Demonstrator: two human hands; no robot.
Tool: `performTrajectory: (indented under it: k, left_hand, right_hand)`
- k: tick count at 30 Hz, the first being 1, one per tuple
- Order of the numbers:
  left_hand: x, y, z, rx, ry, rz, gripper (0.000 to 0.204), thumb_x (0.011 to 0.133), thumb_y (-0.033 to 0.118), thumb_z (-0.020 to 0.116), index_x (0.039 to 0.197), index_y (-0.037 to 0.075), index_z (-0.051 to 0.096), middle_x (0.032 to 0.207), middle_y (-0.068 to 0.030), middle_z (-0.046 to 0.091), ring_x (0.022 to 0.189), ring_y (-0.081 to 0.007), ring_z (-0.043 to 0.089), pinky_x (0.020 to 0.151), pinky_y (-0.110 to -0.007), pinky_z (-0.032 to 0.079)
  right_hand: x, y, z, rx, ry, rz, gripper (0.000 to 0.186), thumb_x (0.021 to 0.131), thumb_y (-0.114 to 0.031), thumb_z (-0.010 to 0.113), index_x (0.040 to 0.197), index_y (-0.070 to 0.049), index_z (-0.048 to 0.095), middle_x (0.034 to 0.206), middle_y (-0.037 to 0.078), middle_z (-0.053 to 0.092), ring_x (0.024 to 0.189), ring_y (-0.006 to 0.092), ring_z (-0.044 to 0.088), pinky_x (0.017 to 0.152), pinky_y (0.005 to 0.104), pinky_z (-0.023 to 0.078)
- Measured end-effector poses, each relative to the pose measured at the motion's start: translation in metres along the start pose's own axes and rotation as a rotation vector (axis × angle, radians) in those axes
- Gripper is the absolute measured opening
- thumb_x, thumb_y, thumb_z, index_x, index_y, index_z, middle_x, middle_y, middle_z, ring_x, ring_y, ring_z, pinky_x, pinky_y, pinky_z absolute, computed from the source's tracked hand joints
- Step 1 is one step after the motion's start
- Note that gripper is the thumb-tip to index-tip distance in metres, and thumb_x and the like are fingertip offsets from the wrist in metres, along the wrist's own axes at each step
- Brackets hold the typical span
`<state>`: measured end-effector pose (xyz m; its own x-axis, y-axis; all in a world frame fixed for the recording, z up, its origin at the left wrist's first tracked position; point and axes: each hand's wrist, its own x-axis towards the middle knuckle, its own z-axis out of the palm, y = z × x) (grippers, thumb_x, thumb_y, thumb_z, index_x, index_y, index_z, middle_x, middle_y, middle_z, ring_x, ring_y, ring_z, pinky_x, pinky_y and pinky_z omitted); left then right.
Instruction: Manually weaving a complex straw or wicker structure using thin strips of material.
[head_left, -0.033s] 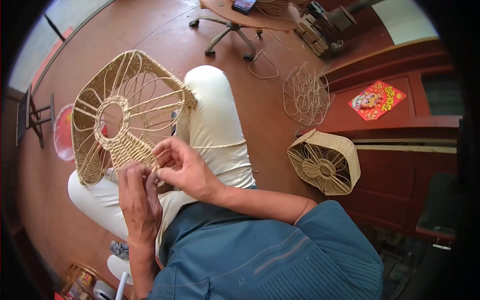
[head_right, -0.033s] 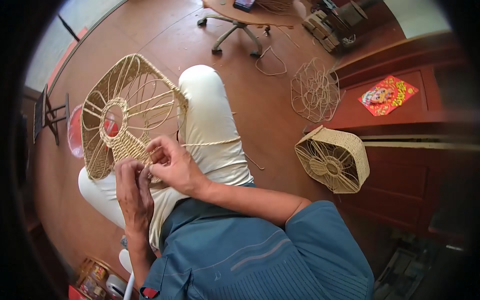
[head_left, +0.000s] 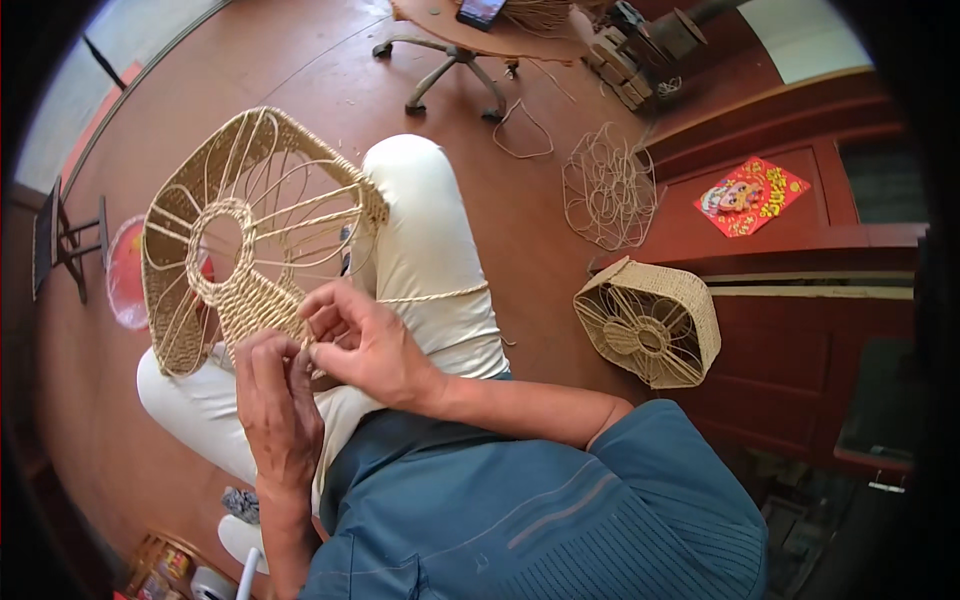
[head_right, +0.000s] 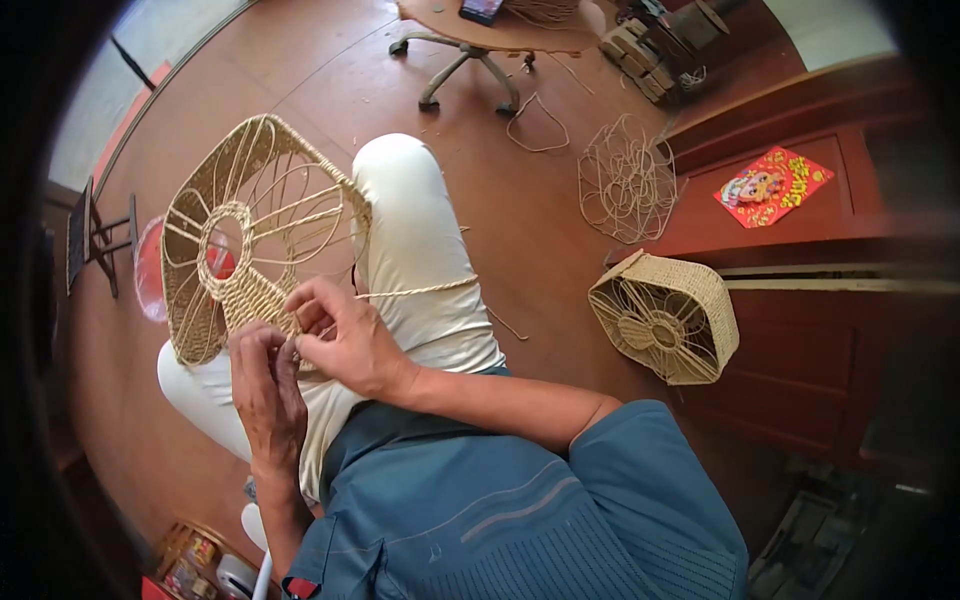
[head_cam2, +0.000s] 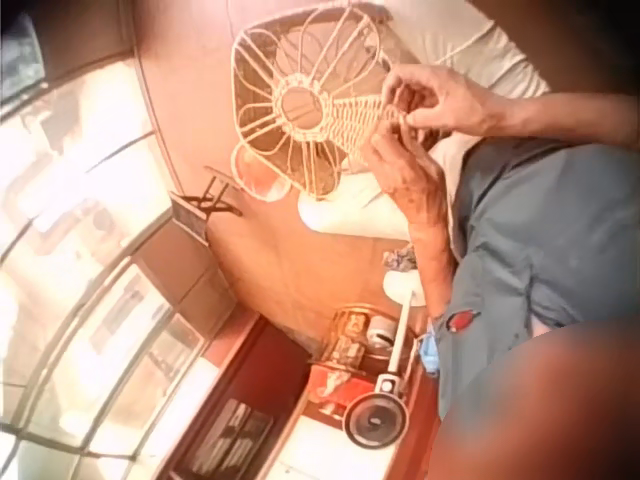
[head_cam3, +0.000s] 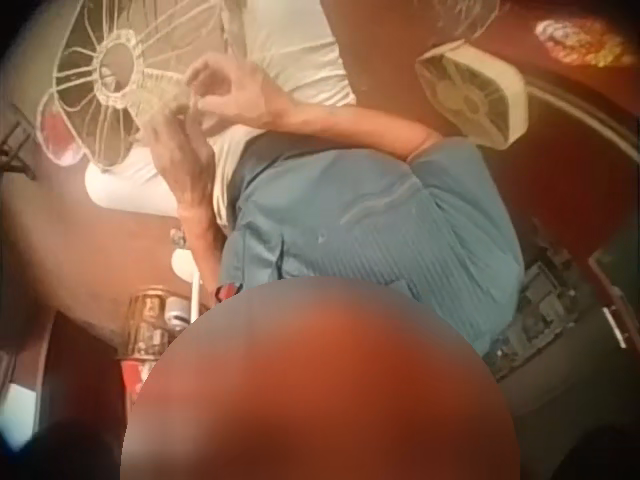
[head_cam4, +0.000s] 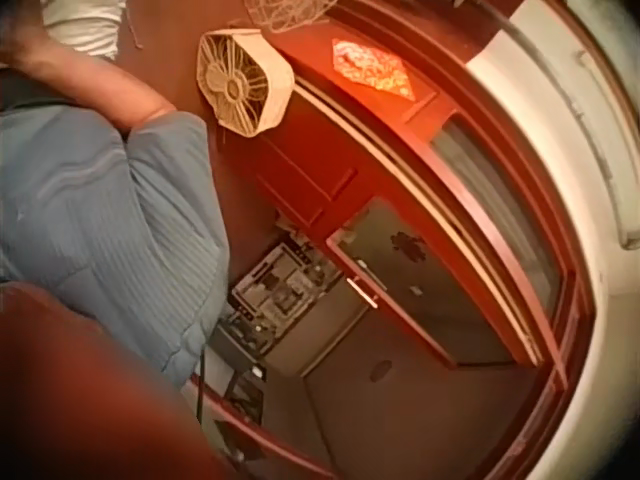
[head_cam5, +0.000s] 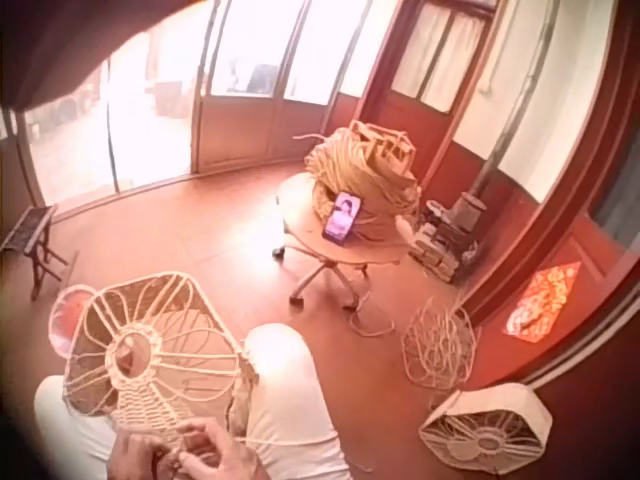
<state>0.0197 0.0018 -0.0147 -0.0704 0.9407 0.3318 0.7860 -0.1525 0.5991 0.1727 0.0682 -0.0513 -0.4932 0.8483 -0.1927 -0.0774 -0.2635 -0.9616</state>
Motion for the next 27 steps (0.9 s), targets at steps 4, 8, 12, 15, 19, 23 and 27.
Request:
performTrajectory:
  k: [4,8,12,15,19,23,27]
  left_hand:
    - [-0.004,0.012,-0.008,-0.287,-0.104,-0.332,0.014,0.103,-0.007,0.064,0.115,0.001,0.062,0.107,-0.0086,0.061,0.100,-0.0196,0.059,0.093,-0.037,0.050]
    - [-0.012,0.000,-0.033,-0.395,0.012,-0.230,0.021,0.096,-0.003,0.070,0.115,0.004,0.067,0.099,-0.0029,0.063,0.095,-0.0144,0.061,0.123,-0.050,0.034]
    - [-0.023,-0.054,-0.107,-0.844,0.238,-0.352,0.028,0.106,0.023,0.071,0.122,0.004,0.058,0.093,0.0025,0.049,0.078,-0.0064,0.051,0.068,-0.021,0.042]
    - [-0.037,-0.098,-0.183,-0.974,0.778,-0.445,0.034,0.109,0.023,0.071,0.130,-0.001,0.060,0.089,0.0012,0.043,0.077,-0.0082,0.047,0.063,-0.025,0.038]
    - [-0.019,-0.142,-0.272,-1.107,0.809,-0.278,0.023,0.110,0.006,0.064,0.130,-0.005,0.064,0.087,0.0007,0.039,0.074,-0.0118,0.036,0.065,-0.027,0.033]
    - [0.004,-0.133,-0.249,-0.092,0.981,-0.329,0.032,0.109,0.020,0.071,0.129,-0.005,0.072,0.129,-0.0089,0.072,0.101,-0.0156,0.064,0.088,-0.027,0.053]
    - [0.016,-0.091,-0.140,0.207,0.715,-0.130,0.020,0.107,0.007,0.070,0.126,-0.001,0.074,0.127,-0.0082,0.073,0.115,-0.0177,0.068,0.102,-0.030,0.054]
  right_hand:
    - [-0.004,-0.006,0.002,-0.271,0.058,-0.246,0.021,0.093,-0.002,0.074,0.114,-0.005,0.071,0.097,0.006,0.065,0.086,0.0149,0.067,0.076,0.0307,0.058]
    - [-0.003,-0.004,-0.001,-0.404,0.110,-0.388,0.015,0.094,-0.002,0.077,0.108,-0.003,0.074,0.094,0.008,0.066,0.083,0.0193,0.067,0.072,0.0333,0.057]
    - [-0.002,0.001,0.003,-0.121,0.153,-0.103,0.014,0.101,-0.007,0.076,0.113,-0.001,0.071,0.094,0.004,0.069,0.082,0.0128,0.067,0.072,0.0306,0.058]
    - [0.004,0.008,0.001,0.238,0.097,0.175,0.015,0.104,-0.010,0.074,0.115,-0.001,0.067,0.095,0.002,0.070,0.080,0.0092,0.067,0.071,0.0273,0.059]
    - [0.010,0.017,0.002,0.462,0.101,0.283,0.018,0.104,-0.011,0.074,0.115,-0.002,0.063,0.094,0.004,0.069,0.079,0.0109,0.069,0.069,0.0259,0.060]
    - [0.007,0.015,0.001,0.593,0.122,0.368,0.023,0.104,-0.014,0.077,0.117,-0.008,0.059,0.095,0.003,0.069,0.082,0.0118,0.070,0.072,0.0269,0.060]
    - [0.003,0.009,0.002,0.608,0.117,0.381,0.025,0.105,-0.014,0.077,0.122,-0.006,0.060,0.093,0.002,0.069,0.081,0.0110,0.069,0.072,0.0251,0.060]
